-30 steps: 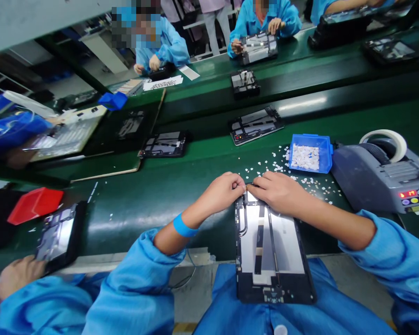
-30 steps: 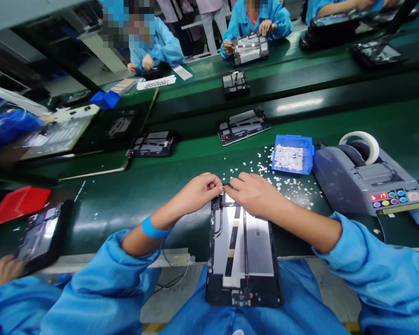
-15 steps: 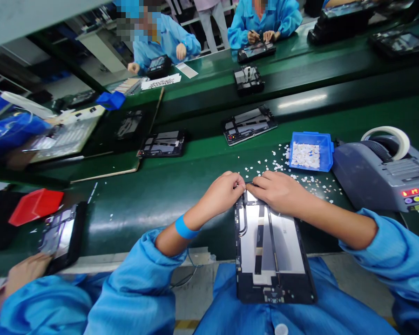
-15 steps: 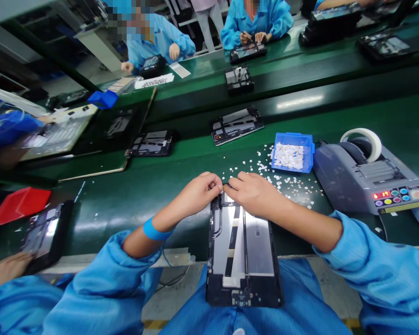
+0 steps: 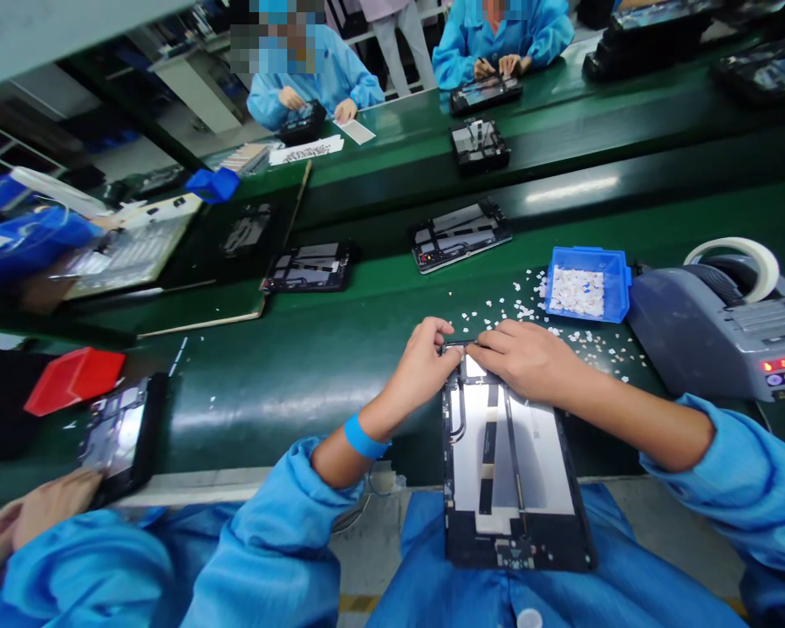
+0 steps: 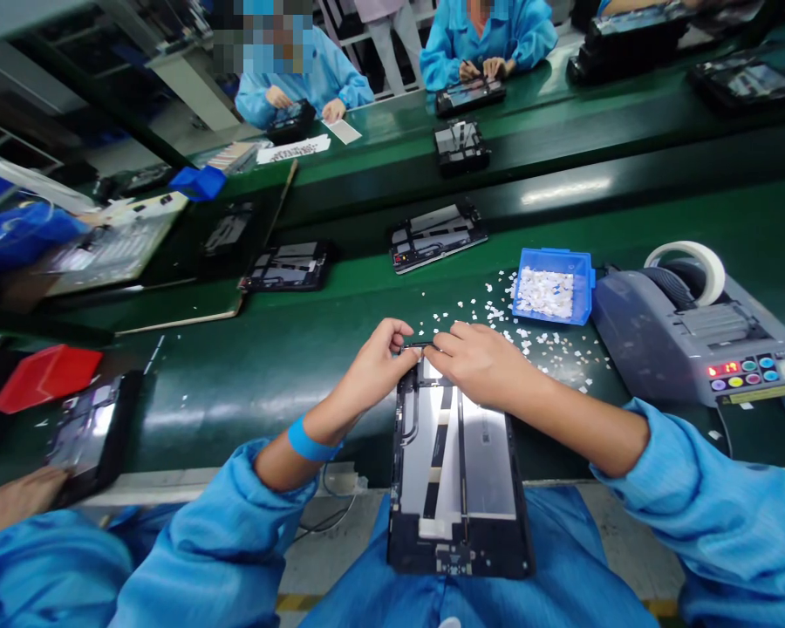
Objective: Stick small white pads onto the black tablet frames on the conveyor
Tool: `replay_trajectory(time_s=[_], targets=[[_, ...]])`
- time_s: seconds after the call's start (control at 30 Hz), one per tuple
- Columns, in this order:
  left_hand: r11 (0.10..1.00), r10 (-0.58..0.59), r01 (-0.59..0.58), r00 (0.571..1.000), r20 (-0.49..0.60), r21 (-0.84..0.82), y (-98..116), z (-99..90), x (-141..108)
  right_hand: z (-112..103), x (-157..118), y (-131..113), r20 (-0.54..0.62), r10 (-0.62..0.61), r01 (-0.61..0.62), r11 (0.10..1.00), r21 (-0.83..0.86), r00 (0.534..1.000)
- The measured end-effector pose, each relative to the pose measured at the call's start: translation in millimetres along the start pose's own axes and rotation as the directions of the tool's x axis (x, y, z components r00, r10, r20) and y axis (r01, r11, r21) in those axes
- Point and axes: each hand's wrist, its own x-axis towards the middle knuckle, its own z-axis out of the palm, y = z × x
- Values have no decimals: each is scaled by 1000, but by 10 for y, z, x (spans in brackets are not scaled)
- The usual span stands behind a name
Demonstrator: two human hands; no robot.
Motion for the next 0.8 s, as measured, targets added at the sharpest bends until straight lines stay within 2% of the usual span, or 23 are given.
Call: replay_trajectory(time_s=[0.17,0.3,0.47,0.6,0.67,0.73,0.8], targets=[[920,-184,200,980,80,-336,-25,80,57,-2,2,-3,19,8,-8,1000,-1,1000],[879,-237,265,964,118,-397,4,114,55,-16,9,-15,20,13,-13,1000,-17,1000],[954,-91,99,995,41,-282,-47,89,-38,-24,-8,-24,6,17,-17,1000,-20,1000],[952,-68,94,993,98,-292,-91,71,-34,8,16,-23,-2,12,-12,1000,-7,1000],[967,-42,66,994,103,-245,-75,58,-8,18,42,-8,-16,13,-14,1000,-6,1000],[990,11,-2,998,64,-142,-52,21,-34,-1,26,14,-52,14,-14,1000,2,999],[997,57,-58,998,-13,-49,-58,-45,-163,-56,-93,21,-122,62,-59,998,25,991]])
